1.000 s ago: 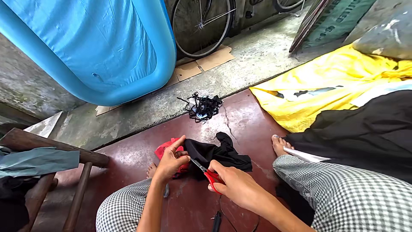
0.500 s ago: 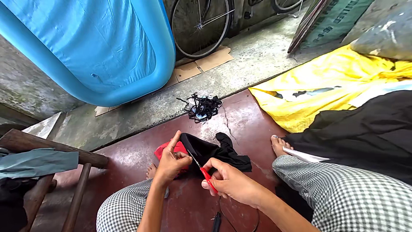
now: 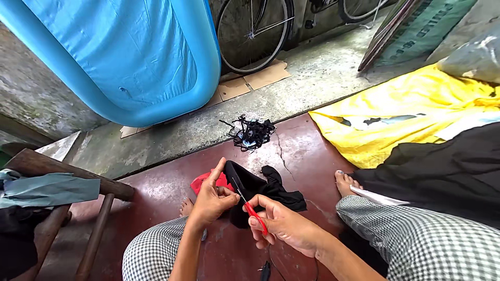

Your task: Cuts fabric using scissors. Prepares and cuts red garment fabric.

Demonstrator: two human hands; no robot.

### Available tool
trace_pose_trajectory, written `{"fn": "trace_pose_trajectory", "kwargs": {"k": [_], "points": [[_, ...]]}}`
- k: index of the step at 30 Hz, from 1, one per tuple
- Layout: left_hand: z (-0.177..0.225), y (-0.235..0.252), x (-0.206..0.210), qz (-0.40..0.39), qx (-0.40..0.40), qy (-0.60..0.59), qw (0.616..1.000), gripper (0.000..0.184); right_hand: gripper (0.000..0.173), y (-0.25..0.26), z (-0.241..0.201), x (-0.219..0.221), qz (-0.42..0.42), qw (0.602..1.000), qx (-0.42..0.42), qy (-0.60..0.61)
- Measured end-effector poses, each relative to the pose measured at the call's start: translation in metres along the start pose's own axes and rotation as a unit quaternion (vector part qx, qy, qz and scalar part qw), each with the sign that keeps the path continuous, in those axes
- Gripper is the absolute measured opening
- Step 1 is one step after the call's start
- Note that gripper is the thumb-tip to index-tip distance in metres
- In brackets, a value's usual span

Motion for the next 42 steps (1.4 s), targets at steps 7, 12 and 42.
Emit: {"fn": "trace_pose_trajectory", "kwargs": {"k": [7,12,42], "points": [[0.003,-0.003,0.004,-0.012,-0.012,0.006,1.0,0.11,0.043,0.002,-0.001,0.003,0.0,1.0,-0.001,0.009],[0.002,-0.001,0.004,-0.016,-0.014,0.021,1.0,0.111,0.04,0.0,-0.006,0.005,0.027,0.999,-0.017,0.026],[-0.02,0.001,0.023,-0.091,-0.029,-0.011,0.995,0.127,0.037,0.004,-0.007,-0.008,0.098,0.995,-0.011,-0.002]]}}
Point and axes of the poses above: each hand's wrist, its own y-axis towards the middle knuckle, its own x-axis out of the palm, z = x × y, the point moved 2 cm from there along y, towards the middle knuckle, and after that the axes turned 6 degrees about -y, right-handed, at the moved point
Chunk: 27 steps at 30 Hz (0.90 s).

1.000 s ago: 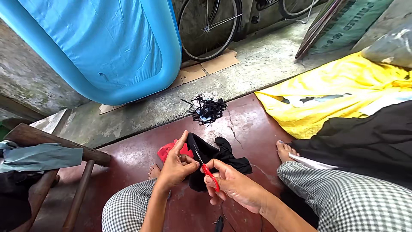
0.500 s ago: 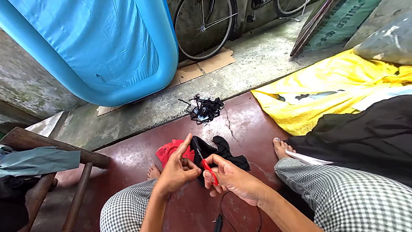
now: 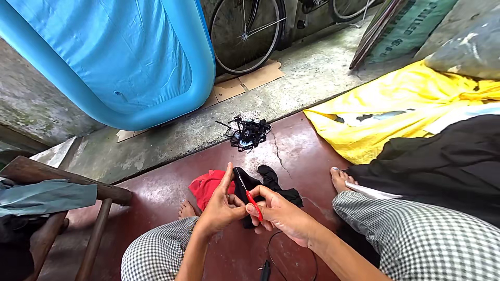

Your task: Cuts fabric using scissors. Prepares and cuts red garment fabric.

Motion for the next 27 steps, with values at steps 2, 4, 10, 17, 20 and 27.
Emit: {"fn": "trace_pose_trajectory", "kwargs": {"k": [2,4,10,17,20,27], "points": [[-0.002,0.003,-0.004,-0.013,-0.001,-0.011,1.0,0.128,0.036,0.0,-0.001,0.0,-0.002,1.0,0.005,-0.017],[-0.003,0.005,-0.01,-0.012,-0.006,0.003,1.0,0.125,0.036,-0.002,-0.002,0.0,-0.005,0.998,0.015,-0.057],[-0.001,0.009,-0.031,0.092,-0.025,0.076,0.993,0.098,0.036,-0.006,0.001,-0.008,-0.002,0.958,0.027,-0.286],[-0.008,0.014,-0.027,0.157,-0.01,0.038,0.987,0.074,0.037,-0.013,-0.002,-0.009,0.037,0.872,0.048,-0.486],[-0.006,0.015,-0.022,0.169,0.0,-0.015,0.985,0.081,0.037,-0.012,-0.001,-0.01,0.045,0.887,0.043,-0.458],[0.003,0.011,-0.017,0.176,0.035,-0.037,0.983,0.09,0.037,-0.012,-0.001,-0.007,-0.009,0.969,0.034,-0.243]]}}
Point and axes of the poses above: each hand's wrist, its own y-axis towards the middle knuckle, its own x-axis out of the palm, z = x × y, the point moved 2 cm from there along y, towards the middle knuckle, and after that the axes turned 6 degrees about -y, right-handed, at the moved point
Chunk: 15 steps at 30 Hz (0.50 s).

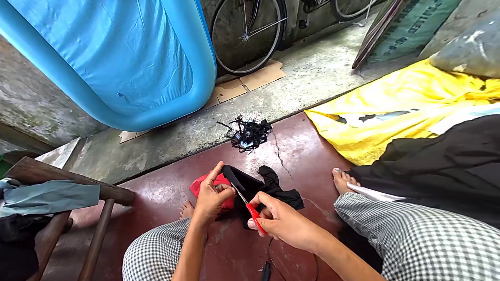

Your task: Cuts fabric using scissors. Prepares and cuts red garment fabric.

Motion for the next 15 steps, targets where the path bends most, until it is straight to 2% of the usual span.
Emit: {"fn": "trace_pose_trajectory", "kwargs": {"k": [3,7,15], "points": [[0.005,-0.002,-0.002,-0.003,-0.001,0.003,1.0,0.091,0.04,0.001,0.001,0.003,-0.035,0.995,-0.012,0.092],[0.009,-0.005,-0.003,-0.025,-0.003,0.015,1.0,0.094,0.043,0.003,0.001,0.004,-0.089,0.984,-0.011,0.156],[0.013,-0.01,-0.005,-0.036,-0.007,0.054,0.998,0.098,0.041,0.01,0.003,0.011,-0.087,0.968,-0.021,0.233]]}}
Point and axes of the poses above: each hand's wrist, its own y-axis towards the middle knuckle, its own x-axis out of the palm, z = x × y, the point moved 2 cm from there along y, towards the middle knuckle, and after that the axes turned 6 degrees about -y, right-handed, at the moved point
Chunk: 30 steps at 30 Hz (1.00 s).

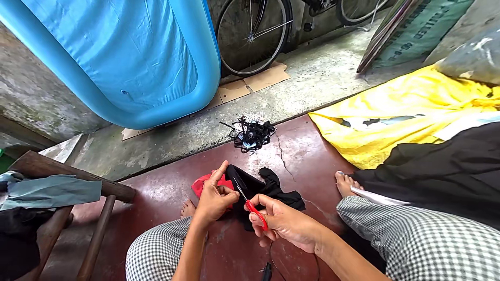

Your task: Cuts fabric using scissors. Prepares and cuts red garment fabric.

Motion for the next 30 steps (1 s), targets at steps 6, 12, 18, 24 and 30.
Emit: {"fn": "trace_pose_trajectory", "kwargs": {"k": [6,12,18,24,30], "points": [[-0.001,-0.003,0.003,-0.023,0.006,0.024,0.999,0.098,0.044,0.002,-0.001,0.0,-0.001,1.0,0.009,-0.029],[-0.001,-0.003,0.004,-0.019,0.003,0.008,1.0,0.099,0.039,0.002,-0.002,0.001,0.01,0.999,-0.002,0.033],[-0.002,-0.004,0.009,-0.041,-0.015,-0.026,0.999,0.102,0.04,0.001,-0.003,-0.001,-0.009,0.999,0.008,0.039],[-0.004,-0.003,0.008,-0.05,-0.023,-0.031,0.998,0.107,0.038,0.001,-0.005,-0.001,0.019,0.999,-0.011,0.035],[-0.006,-0.005,0.011,-0.095,-0.022,-0.032,0.995,0.111,0.042,0.003,-0.006,-0.006,0.021,1.0,0.002,0.004]]}}
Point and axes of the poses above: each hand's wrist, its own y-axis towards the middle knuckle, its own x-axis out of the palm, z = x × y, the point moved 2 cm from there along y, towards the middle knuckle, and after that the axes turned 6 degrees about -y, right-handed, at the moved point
